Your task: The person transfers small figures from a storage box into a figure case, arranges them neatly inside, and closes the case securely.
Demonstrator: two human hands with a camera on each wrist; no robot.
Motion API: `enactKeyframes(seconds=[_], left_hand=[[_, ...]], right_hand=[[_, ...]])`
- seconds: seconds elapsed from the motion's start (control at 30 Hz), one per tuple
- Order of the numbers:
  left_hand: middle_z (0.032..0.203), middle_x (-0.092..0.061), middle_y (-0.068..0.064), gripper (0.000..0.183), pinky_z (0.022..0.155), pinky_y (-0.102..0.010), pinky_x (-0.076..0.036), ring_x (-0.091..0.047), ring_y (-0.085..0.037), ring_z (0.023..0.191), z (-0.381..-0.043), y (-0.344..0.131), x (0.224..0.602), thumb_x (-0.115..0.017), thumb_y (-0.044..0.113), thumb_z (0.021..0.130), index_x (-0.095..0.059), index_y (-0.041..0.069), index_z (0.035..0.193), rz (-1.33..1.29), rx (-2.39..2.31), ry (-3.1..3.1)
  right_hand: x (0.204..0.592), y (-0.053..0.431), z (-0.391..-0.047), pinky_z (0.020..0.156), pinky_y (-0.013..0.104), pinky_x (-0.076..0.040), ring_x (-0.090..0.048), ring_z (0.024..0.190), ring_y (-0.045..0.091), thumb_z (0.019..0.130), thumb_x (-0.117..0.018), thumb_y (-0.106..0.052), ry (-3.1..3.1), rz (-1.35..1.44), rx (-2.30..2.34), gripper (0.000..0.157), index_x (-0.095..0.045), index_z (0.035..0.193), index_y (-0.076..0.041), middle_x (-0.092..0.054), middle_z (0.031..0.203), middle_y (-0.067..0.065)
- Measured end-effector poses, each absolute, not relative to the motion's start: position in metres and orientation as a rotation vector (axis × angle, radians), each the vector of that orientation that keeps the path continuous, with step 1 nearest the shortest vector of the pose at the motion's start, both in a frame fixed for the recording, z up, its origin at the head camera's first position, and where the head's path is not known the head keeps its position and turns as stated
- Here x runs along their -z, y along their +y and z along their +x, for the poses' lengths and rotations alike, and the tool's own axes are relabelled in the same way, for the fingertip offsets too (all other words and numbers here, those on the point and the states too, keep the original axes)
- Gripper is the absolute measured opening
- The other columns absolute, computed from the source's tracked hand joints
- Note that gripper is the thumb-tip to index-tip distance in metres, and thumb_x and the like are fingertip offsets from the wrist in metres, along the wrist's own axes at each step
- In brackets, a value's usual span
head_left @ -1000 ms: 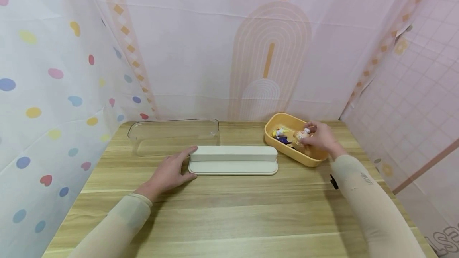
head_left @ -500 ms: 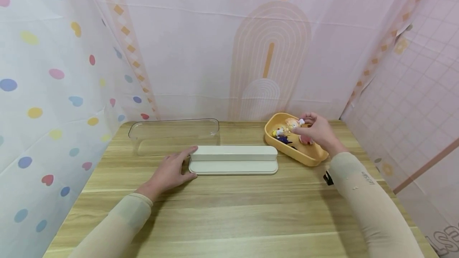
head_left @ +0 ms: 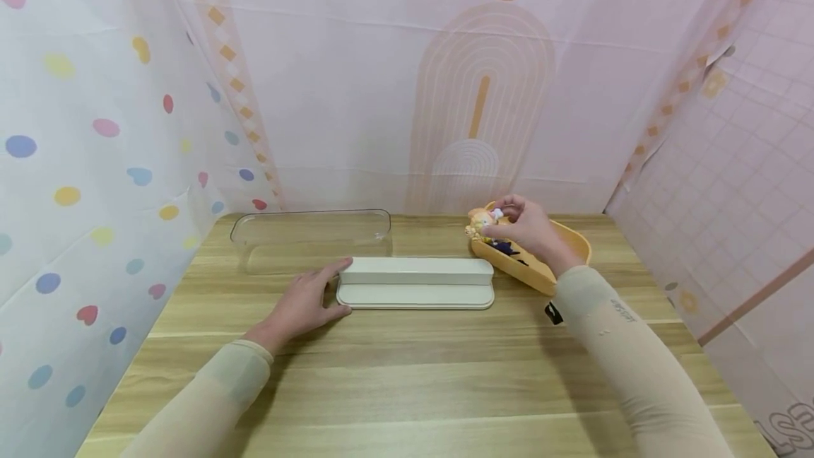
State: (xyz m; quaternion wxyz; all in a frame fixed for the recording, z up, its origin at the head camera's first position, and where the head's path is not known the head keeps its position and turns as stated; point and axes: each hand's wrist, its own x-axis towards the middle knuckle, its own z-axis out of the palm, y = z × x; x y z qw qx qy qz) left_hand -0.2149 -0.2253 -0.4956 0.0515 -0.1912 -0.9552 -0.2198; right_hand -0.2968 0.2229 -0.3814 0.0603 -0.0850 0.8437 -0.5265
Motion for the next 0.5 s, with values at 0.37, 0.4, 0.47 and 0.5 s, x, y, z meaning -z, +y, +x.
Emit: enactKeyframes(seconds=[0.37, 0.4, 0.47, 0.5], left_hand=[[0.148, -0.066, -0.020, 0.094, 0.117, -0.070, -0.041, -0.061, -0.052, 0.133, -0.216, -0.224, 0.495, -0.090, 0.037, 0.087, -0.040, 0.024, 0.165, -0.565, 0.681, -2.905], [0.148, -0.066, -0.020, 0.094, 0.117, -0.070, -0.042, -0.061, -0.052, 0.133, -0.216, -0.223, 0.495, -0.090, 0.036, 0.087, -0.040, 0.024, 0.165, -0.566, 0.682, -2.904], [0.148, -0.066, -0.020, 0.094, 0.117, -0.071, -0.041, -0.061, -0.052, 0.133, -0.216, -0.223, 0.495, -0.090, 0.036, 0.087, -0.039, 0.024, 0.165, -0.567, 0.685, -2.905], [0.148, -0.066, -0.020, 0.094, 0.117, -0.071, -0.041, -0.061, -0.053, 0.133, -0.216, -0.224, 0.495, -0.090, 0.036, 0.087, -0.039, 0.024, 0.165, -0.570, 0.685, -2.905]], right_hand=[[0.391, 0.172, -0.301, 0.078, 0.020, -0.054, -0.069, 0.091, 0.012, 0.082, -0.094, -0.015, 2.558, -0.456, 1.561, 0.046, -0.068, 0.118, -0.007, -0.079, 0.109, 0.012], [0.392, 0.167, -0.301, 0.079, 0.020, -0.054, -0.070, 0.092, 0.013, 0.081, -0.094, -0.015, 2.560, -0.473, 1.556, 0.046, -0.068, 0.118, -0.007, -0.080, 0.110, 0.011], [0.394, 0.156, -0.300, 0.078, 0.021, -0.055, -0.071, 0.095, 0.016, 0.080, -0.095, -0.014, 2.557, -0.496, 1.544, 0.047, -0.068, 0.118, -0.008, -0.079, 0.111, 0.009], [0.395, 0.151, -0.299, 0.078, 0.022, -0.055, -0.071, 0.097, 0.018, 0.080, -0.096, -0.015, 2.554, -0.511, 1.538, 0.048, -0.068, 0.118, -0.009, -0.078, 0.112, 0.009]])
